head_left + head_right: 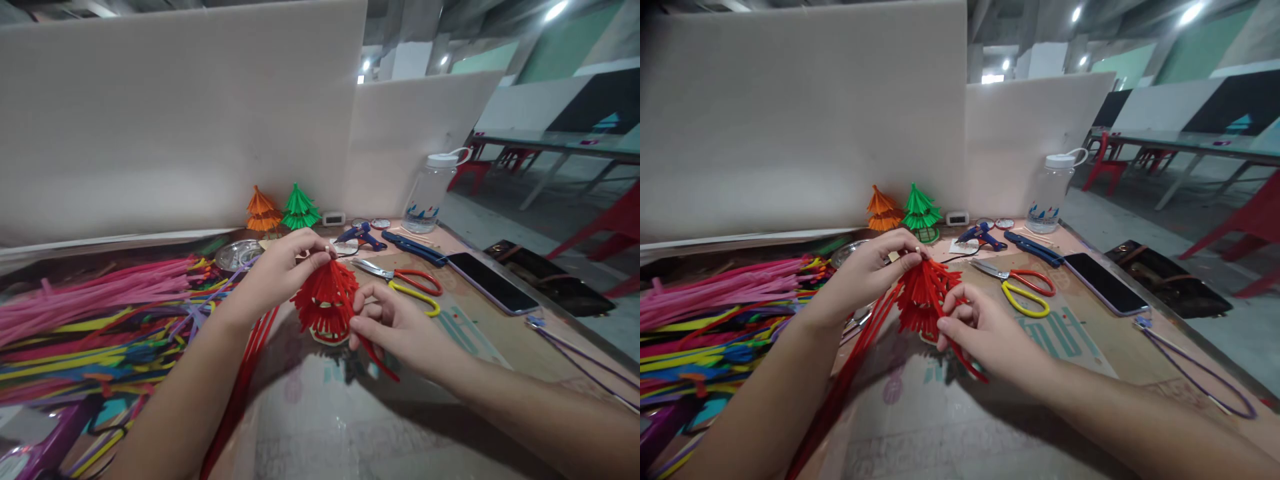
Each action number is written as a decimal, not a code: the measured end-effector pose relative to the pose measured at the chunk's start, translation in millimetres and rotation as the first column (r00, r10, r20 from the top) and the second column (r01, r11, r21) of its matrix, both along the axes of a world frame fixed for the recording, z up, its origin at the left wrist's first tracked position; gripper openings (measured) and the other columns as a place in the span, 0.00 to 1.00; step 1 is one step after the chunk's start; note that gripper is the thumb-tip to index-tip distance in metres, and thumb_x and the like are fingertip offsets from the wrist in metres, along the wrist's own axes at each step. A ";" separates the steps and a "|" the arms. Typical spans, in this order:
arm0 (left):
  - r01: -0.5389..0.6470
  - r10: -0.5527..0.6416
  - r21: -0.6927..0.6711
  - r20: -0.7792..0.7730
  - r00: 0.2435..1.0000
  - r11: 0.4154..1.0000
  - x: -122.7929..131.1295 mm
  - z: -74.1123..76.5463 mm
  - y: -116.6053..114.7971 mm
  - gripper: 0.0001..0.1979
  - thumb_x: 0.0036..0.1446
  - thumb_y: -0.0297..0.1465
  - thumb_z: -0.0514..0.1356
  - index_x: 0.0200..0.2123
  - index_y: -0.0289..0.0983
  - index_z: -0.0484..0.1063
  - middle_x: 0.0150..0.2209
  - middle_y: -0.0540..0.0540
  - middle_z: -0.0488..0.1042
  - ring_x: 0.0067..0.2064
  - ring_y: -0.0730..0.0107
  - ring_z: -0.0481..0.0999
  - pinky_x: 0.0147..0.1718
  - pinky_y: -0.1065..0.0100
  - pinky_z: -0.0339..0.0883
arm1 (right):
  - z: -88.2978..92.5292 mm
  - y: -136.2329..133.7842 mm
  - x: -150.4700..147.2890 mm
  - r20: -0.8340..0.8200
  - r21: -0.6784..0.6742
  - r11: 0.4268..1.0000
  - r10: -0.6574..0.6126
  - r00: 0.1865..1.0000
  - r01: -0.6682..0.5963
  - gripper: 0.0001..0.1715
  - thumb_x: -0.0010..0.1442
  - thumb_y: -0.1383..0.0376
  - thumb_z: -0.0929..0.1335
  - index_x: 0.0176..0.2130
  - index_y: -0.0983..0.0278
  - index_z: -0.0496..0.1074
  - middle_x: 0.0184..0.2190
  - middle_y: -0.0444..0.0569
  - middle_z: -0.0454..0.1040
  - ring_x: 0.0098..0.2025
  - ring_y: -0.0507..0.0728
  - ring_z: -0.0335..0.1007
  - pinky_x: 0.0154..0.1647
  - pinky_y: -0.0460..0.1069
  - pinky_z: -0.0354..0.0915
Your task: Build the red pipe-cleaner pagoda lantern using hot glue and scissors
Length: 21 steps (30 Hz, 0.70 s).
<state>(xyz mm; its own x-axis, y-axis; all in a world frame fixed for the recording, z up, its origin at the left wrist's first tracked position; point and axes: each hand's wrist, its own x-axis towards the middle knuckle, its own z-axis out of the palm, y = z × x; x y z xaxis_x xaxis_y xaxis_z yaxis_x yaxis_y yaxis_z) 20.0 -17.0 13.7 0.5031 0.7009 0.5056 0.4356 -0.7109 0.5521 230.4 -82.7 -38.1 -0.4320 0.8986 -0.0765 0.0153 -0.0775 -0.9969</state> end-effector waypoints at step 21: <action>-0.358 0.382 -0.167 0.152 0.911 0.919 -9.5 -2.7 5.7 0.11 0.51 0.38 0.69 0.26 0.37 0.74 0.25 0.51 0.78 0.28 0.71 0.75 0.27 0.71 0.67 | -9.5 8.5 -6.8 0.031 0.035 0.994 -0.105 0.994 0.103 0.17 0.60 0.55 0.71 0.36 0.60 0.60 0.24 0.41 0.79 0.15 0.47 0.65 0.16 0.42 0.60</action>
<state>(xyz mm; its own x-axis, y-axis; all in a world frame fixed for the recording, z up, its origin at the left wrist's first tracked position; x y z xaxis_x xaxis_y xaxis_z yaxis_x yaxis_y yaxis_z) 10.4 -11.3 11.0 0.1046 0.8860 0.4518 0.5385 -0.4324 0.7233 223.6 -74.2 -47.6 -0.3338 0.9408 -0.0585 0.0412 -0.0475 -0.9980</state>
